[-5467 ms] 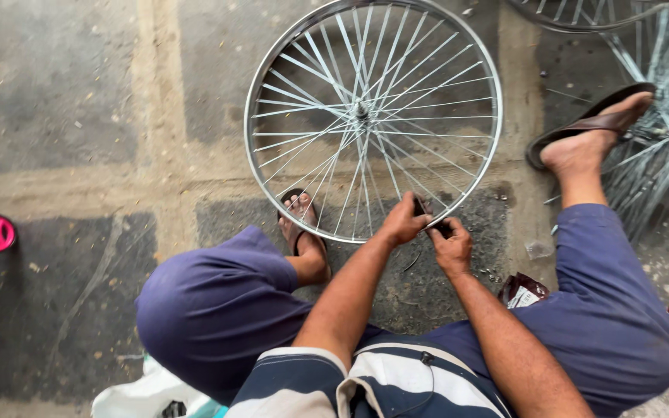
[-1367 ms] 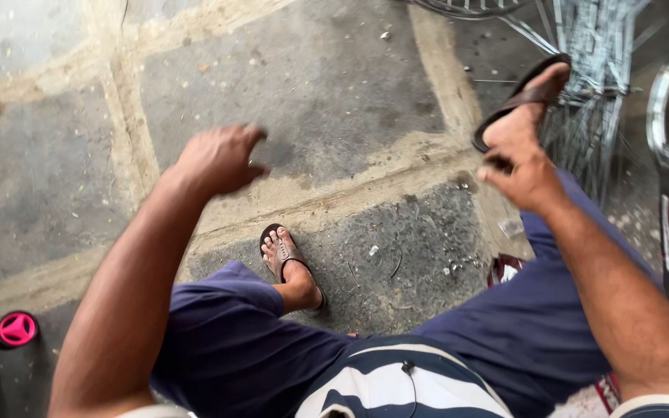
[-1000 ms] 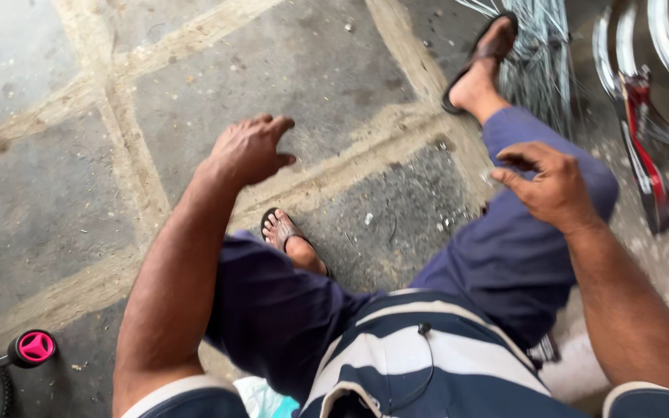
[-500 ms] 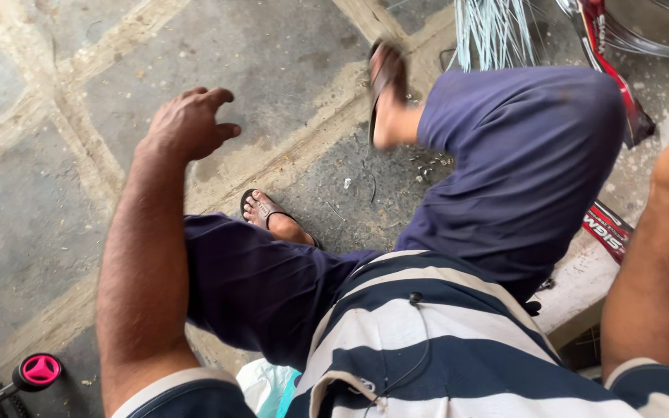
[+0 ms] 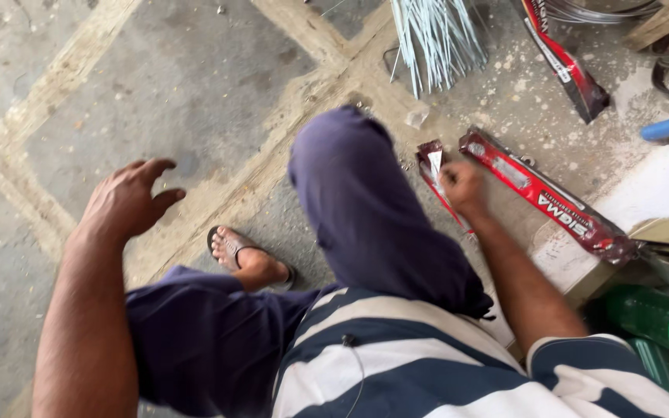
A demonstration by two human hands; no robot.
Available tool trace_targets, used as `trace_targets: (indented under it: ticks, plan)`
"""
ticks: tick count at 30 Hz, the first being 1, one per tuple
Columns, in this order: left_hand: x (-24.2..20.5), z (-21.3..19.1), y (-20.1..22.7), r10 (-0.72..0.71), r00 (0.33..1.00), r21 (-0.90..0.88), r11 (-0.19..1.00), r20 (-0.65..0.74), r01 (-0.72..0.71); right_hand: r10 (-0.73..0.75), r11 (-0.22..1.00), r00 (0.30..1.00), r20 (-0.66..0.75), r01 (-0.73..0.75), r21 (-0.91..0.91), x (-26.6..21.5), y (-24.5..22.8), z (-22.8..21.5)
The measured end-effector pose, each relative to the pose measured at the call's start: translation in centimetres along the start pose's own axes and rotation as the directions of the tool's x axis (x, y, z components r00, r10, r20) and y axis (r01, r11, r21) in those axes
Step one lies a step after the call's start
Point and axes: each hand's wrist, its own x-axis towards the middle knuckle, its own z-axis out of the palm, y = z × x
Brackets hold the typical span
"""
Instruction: The person sits on the floor and installs spokes into a bicycle wheel rim, threading them through the hub and tightening them by hand. They then pick up a separate rim and a bundle of spokes, preparing to continue the assembly.
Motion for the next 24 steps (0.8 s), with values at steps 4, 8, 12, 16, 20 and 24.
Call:
trace_targets:
  ticks: [4, 8, 12, 16, 20, 24]
  plan:
    - [0.2, -0.5, -1.1, -0.008, 0.999, -0.045, 0.999, -0.040, 0.006, 0.165, 0.985, 0.969, 0.182, -0.151, -0.089, -3.4, 1.0, 3.9]
    - [-1.1, -1.7, -3.7, -0.036, 0.968, -0.165, 0.986, -0.247, -0.006, 0.133, 0.988, 0.969, 0.208, -0.114, -0.104, -2.9, 0.4, 4.8]
    - [-2.0, -0.3, -7.4, -0.260, 0.943, -0.079, 0.965, -0.210, 0.248, 0.163, 0.982, 0.968, 0.188, -0.141, -0.125, 2.0, 1.0, 4.3]
    - [-2.0, 3.8, -12.5, -0.352, 0.934, -0.081, 0.934, -0.055, 0.347, 0.104, 0.975, 0.993, 0.053, -0.092, -0.201, 9.6, 5.1, 2.6]
    - [-2.6, 9.1, -18.2, -0.393, 0.920, -0.187, 0.903, 0.001, 0.386, 0.059, 0.843, 0.998, -0.008, -0.054, -0.535, 20.2, 11.8, -1.0]
    - [-4.3, 14.8, -21.9, -0.468, 0.881, -0.215, 0.856, 0.064, 0.470, 0.126, 0.716, 0.989, -0.076, -0.144, -0.684, 29.9, 16.5, -6.0]
